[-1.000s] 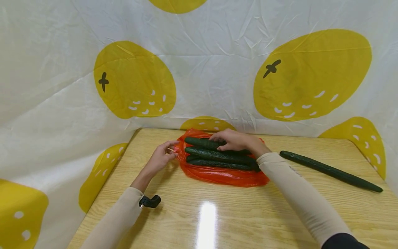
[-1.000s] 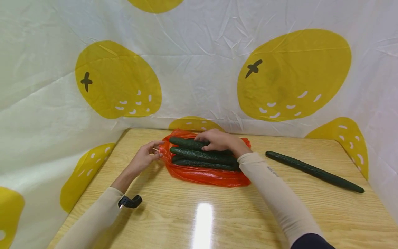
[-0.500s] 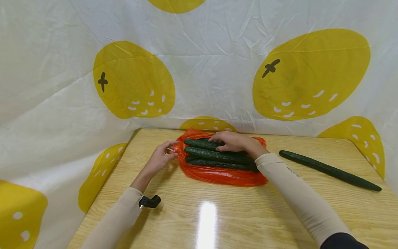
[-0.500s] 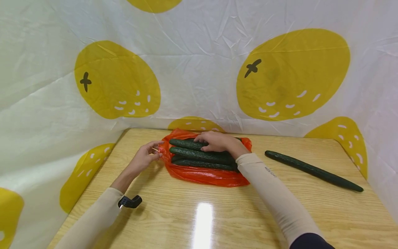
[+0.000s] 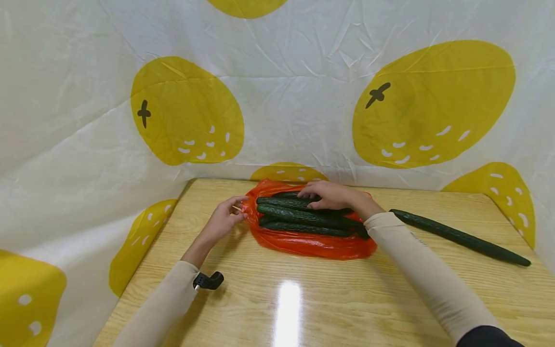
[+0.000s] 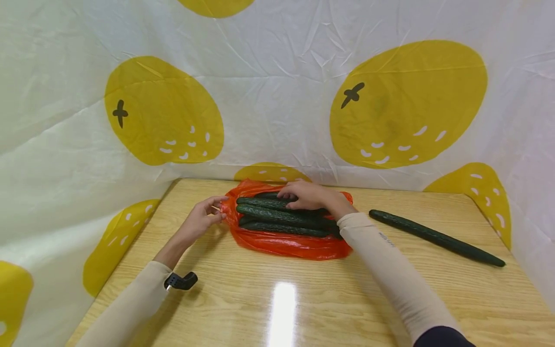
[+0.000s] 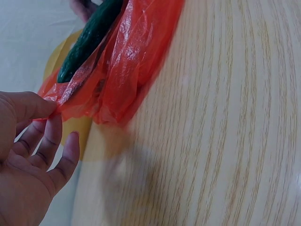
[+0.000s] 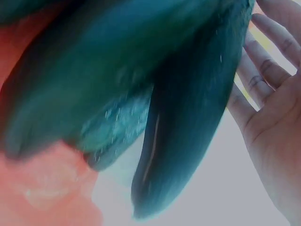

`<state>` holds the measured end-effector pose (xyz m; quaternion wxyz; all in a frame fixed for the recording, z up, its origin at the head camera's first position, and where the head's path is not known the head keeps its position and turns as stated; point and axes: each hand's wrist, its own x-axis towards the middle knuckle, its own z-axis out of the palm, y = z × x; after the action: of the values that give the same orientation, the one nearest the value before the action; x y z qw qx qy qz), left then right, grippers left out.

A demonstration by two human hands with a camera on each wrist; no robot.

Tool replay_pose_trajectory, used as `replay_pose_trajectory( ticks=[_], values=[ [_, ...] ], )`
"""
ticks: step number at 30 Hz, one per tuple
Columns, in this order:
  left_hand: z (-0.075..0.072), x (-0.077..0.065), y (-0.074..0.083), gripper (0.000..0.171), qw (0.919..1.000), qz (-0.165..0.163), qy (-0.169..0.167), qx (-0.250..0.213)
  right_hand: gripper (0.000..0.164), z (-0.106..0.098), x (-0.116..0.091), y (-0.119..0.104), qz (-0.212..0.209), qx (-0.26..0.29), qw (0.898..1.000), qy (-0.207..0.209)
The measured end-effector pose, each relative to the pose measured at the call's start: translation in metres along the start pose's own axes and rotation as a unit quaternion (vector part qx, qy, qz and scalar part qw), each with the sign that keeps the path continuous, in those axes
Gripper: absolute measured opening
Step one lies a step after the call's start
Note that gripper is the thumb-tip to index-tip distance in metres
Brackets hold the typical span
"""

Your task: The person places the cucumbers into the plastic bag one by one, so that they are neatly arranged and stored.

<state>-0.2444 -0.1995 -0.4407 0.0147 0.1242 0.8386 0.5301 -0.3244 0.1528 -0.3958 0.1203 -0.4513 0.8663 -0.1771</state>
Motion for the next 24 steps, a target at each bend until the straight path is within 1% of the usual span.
replay_pose_trajectory(
  ticks=[4,8,15,24],
  values=[
    [0.0,0.001,0.0,0.047,1.0,-0.006,0.0,-0.001,0.045,-0.009,-0.014,0.005,-0.004,0.008,1.0,0.01],
    [0.0,0.002,-0.001,0.047,1.0,-0.005,-0.003,0.001,0.043,-0.016,-0.031,0.005,-0.005,-0.013,1.0,0.023],
    [0.001,0.0,0.001,0.047,1.0,0.002,0.001,0.002,0.042,-0.022,-0.064,0.007,0.022,-0.041,0.998,0.036],
    [0.001,-0.001,0.001,0.047,1.0,0.001,0.0,-0.001,0.042,-0.023,-0.109,0.01,0.05,-0.068,0.994,0.067]
  ],
)
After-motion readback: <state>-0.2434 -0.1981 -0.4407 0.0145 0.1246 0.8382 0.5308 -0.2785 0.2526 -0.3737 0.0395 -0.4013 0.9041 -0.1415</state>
